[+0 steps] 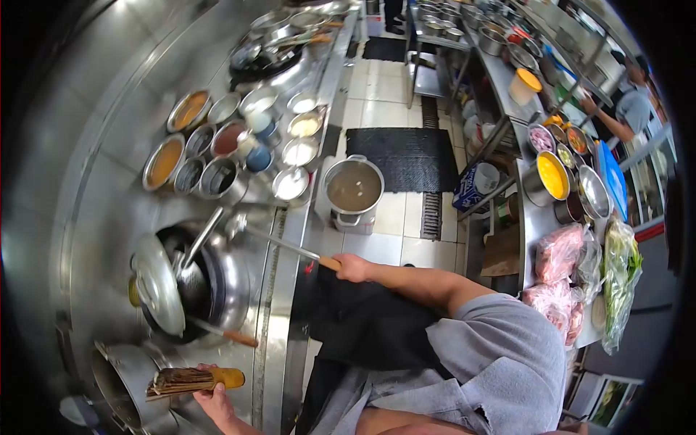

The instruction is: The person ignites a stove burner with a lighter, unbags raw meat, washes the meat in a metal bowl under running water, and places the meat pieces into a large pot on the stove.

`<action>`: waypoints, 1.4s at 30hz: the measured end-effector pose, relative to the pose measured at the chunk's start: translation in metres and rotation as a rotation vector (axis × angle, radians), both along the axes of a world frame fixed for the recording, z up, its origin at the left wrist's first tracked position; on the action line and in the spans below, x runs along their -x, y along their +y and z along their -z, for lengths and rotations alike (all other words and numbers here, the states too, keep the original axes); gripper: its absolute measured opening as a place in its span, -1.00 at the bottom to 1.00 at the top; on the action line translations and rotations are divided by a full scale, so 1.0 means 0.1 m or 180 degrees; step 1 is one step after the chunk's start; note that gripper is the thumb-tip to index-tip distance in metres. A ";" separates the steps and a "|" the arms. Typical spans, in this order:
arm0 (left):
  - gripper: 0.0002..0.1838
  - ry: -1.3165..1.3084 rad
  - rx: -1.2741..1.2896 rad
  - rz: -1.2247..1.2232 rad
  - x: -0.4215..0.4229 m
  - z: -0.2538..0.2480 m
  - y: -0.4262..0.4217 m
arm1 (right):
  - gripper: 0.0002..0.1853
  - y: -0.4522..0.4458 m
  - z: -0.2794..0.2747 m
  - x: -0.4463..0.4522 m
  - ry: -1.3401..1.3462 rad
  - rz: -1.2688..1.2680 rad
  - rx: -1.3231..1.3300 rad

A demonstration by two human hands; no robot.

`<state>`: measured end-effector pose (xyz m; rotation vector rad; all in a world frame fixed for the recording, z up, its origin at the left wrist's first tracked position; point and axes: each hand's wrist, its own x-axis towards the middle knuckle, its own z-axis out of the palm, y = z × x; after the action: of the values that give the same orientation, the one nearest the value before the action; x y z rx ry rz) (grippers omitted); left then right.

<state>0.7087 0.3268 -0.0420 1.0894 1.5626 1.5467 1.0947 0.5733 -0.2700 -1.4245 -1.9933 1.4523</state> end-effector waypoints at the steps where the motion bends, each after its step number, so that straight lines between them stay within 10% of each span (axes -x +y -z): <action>1: -0.31 0.0021 -0.0011 0.0201 -0.26 -0.10 0.24 | -0.52 0.02 0.03 -0.38 0.0229 -0.0274 -0.0057; 7: -0.27 -0.0060 0.0293 0.1570 -1.81 0.17 1.77 | -0.45 -0.48 -0.14 -2.87 0.0340 -0.0370 0.0344; 17: -0.31 -0.1553 0.0709 0.3402 -5.40 1.03 3.90 | -0.75 -1.46 -0.20 -4.19 0.1247 0.3144 0.2127; 28: -0.55 -0.2235 0.0449 0.2753 -6.52 0.48 5.84 | -0.81 -1.00 -0.22 -4.78 0.1644 0.4152 0.1963; 36: -0.69 -0.2577 0.2945 0.2001 -6.60 2.51 6.80 | -0.86 0.57 0.01 -5.12 0.0363 0.3940 0.1333; 42: -0.67 -0.2261 0.2767 0.1825 -6.84 2.18 8.07 | -0.78 2.02 -0.72 -5.59 0.1131 0.3712 0.1636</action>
<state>1.3925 1.1333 -0.2601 0.3524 1.0755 0.6094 1.6534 0.7756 -0.1976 -1.8270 -0.3412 1.4412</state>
